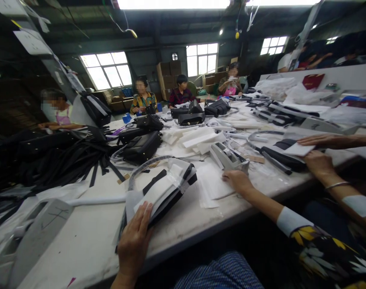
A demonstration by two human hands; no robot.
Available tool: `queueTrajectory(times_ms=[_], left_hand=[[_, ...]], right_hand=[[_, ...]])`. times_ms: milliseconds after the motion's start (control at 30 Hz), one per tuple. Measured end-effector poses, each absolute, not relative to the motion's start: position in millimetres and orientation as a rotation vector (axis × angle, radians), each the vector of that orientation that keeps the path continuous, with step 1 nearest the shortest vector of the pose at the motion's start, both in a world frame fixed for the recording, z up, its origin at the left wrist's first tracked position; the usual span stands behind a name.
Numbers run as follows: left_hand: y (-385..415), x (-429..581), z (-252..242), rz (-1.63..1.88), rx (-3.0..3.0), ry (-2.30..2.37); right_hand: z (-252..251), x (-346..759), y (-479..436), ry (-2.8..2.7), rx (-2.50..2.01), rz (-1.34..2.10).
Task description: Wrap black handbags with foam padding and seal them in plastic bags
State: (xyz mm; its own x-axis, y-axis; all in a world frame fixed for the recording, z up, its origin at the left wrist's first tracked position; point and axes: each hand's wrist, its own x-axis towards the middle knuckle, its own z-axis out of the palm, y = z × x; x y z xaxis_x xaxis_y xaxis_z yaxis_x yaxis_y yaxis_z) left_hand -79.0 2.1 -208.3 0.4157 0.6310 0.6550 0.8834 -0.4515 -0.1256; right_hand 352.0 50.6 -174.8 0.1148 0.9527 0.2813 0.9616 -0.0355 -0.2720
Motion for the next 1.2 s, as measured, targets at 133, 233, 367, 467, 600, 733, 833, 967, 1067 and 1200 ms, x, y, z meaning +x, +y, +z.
queueTrajectory(times_ms=[133, 233, 367, 467, 600, 733, 833, 967, 1067, 1200], left_hand=[[1.6, -78.0, -207.3, -0.748, -2.215, -1.293], [2.1, -78.2, -207.9, -0.759, -2.233, -1.303], [1.3, -78.5, -208.5, -0.775, -2.247, -1.325], [-0.7, -77.6, -206.8, -0.805, -2.228, -1.384], [-2.8, -74.9, -203.4, -0.870, -2.173, -1.538], [-2.8, -73.3, -202.7, -0.931, -2.138, -1.572], [-2.0, -73.4, -204.5, -0.929, -2.149, -1.543], [-0.8, -73.8, -206.7, -0.914, -2.168, -1.512], [-0.3, -74.0, -206.7, -0.917, -2.166, -1.506], [-0.2, -74.8, -207.1, -0.920, -2.184, -1.498]], right_hand=[[-154.5, 356.2, 58.3, -1.931, -2.119, -0.025], [-140.1, 355.7, 60.6, -1.921, -2.163, -0.051], [-128.4, 339.7, 50.0, -1.939, -2.106, -0.058], [-133.4, 306.4, 26.4, -2.076, -1.926, 0.027], [-150.4, 259.8, -7.9, -2.226, -1.501, 0.385], [-159.0, 268.4, 1.9, -1.966, -1.486, 0.211], [-168.6, 304.4, 32.0, -1.885, -1.700, -0.009], [-188.0, 335.3, 54.1, -2.061, -1.781, 0.007], [-192.3, 333.9, 54.4, -2.067, -1.763, -0.024], [-181.3, 309.9, 43.0, -2.029, -1.645, -0.042]])
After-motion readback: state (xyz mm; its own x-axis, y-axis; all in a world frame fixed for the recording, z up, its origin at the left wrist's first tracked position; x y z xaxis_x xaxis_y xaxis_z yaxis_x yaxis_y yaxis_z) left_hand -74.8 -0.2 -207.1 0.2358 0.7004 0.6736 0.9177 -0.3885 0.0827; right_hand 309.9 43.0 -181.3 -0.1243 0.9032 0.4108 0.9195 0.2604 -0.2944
